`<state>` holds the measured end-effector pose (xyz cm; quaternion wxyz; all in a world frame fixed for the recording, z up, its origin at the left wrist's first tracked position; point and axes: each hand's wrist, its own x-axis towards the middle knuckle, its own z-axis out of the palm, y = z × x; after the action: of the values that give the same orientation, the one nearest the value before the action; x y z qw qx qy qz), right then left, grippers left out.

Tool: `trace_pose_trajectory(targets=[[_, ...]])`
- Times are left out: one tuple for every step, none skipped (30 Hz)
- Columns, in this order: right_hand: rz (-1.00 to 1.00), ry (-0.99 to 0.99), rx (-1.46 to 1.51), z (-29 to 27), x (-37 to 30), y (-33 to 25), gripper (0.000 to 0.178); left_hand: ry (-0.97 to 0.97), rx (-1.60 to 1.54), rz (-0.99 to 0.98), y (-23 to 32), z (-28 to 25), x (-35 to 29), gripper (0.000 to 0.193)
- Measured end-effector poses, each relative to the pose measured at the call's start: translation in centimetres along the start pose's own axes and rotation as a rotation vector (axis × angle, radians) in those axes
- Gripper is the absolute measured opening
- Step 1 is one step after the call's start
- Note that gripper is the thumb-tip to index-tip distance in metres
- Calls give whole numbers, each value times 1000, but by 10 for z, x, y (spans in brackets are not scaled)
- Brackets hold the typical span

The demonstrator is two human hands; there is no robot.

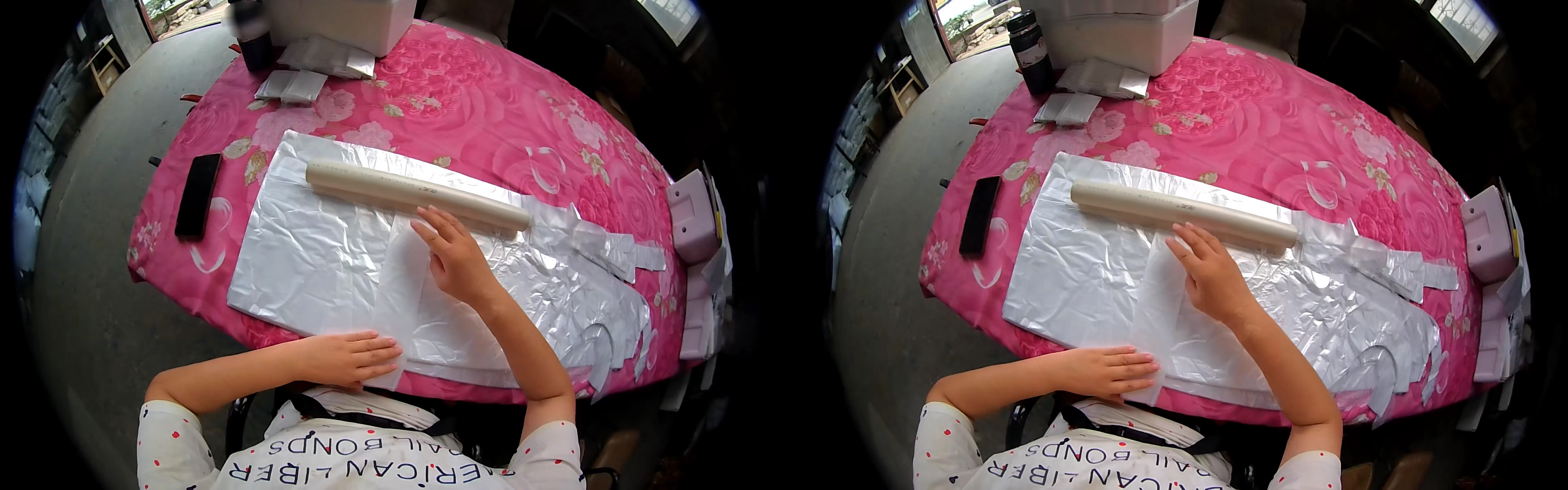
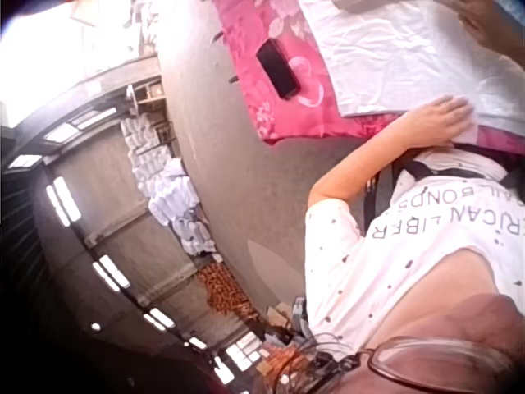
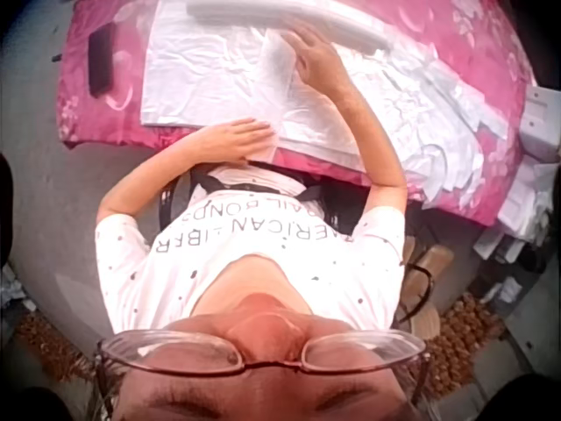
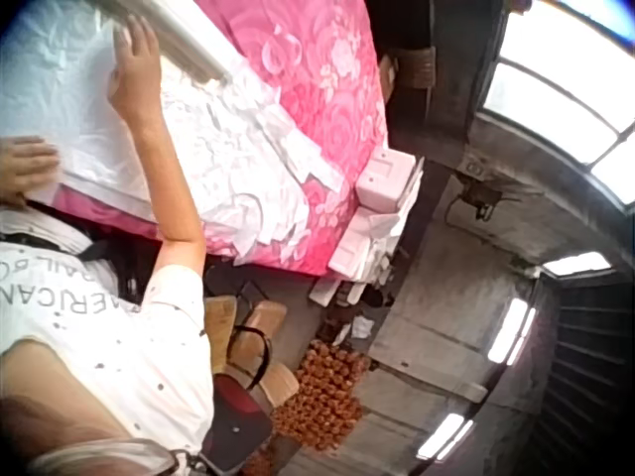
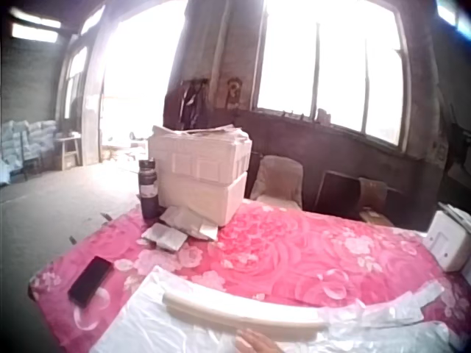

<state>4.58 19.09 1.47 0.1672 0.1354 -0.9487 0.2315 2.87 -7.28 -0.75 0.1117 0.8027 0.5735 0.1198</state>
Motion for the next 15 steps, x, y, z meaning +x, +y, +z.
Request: trace_pose_trajectory(targets=[[10,-139,119,0,-13,-9,53,33,4,27,-3,1,-1,59],[24,-264,193,-1,-24,-21,52,52,72,70,-7,0,-2,55],[-55,-293,201,5,-37,-27,51,69,143,111,-8,-2,-3,52],[-63,-293,213,6,-45,-36,51,88,214,156,-10,-2,-2,49],[-70,-293,225,4,-52,-45,52,119,200,153,-11,0,-1,46],[-59,-293,226,4,-55,-49,51,144,188,143,-11,2,0,44],[-47,-293,226,4,-58,-53,51,170,176,133,-10,2,1,41],[-35,-293,226,4,-60,-55,51,194,137,127,-9,3,2,41],[-27,-284,222,4,-62,-58,51,217,99,120,-8,4,2,40],[-18,-275,218,4,-64,-60,51,239,61,113,-6,4,3,40],[-9,-266,215,6,-65,-61,52,319,-44,62,-4,4,3,41],[7,-234,197,8,-67,-63,50,399,-153,17,-3,4,4,42],[23,-203,180,11,-68,-65,49,478,-262,-29,-1,4,5,43],[38,-172,163,15,-70,-66,48,502,-246,-70,-4,1,8,45],[35,-138,121,17,-72,-66,46,474,-159,-140,-7,-3,11,45]])
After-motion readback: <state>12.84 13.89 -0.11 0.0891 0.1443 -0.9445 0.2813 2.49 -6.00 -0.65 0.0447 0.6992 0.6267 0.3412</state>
